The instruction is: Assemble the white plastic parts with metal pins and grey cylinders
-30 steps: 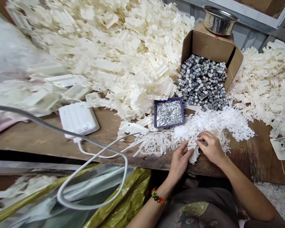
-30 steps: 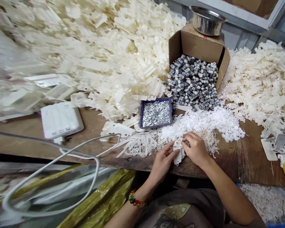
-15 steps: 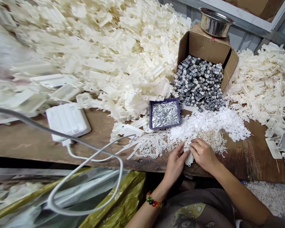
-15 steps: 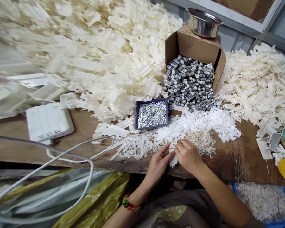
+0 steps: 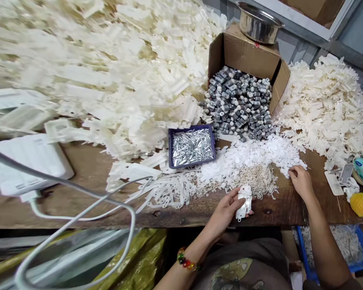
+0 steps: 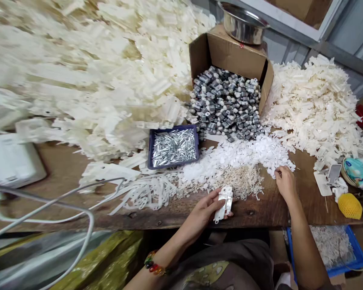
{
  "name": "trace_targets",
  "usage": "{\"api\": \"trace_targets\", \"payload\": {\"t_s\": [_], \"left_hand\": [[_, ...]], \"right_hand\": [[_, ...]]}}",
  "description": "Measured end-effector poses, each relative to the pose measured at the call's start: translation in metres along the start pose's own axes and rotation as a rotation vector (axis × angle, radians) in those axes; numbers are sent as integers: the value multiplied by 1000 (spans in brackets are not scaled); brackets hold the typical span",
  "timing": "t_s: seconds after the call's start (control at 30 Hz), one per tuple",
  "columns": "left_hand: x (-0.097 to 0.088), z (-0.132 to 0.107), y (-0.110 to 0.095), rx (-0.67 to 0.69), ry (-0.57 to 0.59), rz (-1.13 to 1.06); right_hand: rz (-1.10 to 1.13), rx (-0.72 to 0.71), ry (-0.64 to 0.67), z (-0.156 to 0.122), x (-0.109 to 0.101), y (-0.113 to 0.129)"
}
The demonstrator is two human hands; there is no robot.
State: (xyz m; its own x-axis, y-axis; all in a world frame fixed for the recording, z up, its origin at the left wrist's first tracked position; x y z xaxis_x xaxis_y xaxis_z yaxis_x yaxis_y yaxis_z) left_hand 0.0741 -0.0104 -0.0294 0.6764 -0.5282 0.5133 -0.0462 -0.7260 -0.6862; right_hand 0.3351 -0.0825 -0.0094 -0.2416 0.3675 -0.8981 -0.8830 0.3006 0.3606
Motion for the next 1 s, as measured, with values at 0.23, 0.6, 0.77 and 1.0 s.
{"api": "trace_targets", "payload": {"t_s": [0.23,0.6,0.77,1.0], "left_hand": [[11,5,8,-7,16,40],[12,3,2,261,-165,388],[10,-6,-2,311,-245,591],[6,-5,-3,262,-230,377]], "right_hand": [[-6,68,0,8,10,19],[1087,14,342,-16,17,112],[1016,-7,303,-17,26,119],[852,90,12,-30,33,120]]}}
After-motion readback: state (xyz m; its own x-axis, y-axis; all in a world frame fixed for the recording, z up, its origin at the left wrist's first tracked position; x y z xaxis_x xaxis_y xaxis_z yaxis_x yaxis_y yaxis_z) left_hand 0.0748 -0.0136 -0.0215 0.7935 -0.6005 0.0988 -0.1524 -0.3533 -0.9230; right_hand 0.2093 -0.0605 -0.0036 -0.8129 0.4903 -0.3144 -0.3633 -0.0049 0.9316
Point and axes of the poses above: each hand's wrist, its own z-axis towards the middle knuckle, its own x-axis out of the palm, y = z × x, the point moved 4 cm from there along z, towards the middle knuckle, and after that the axes turned 8 degrees about -x, right-handed, at the moved point
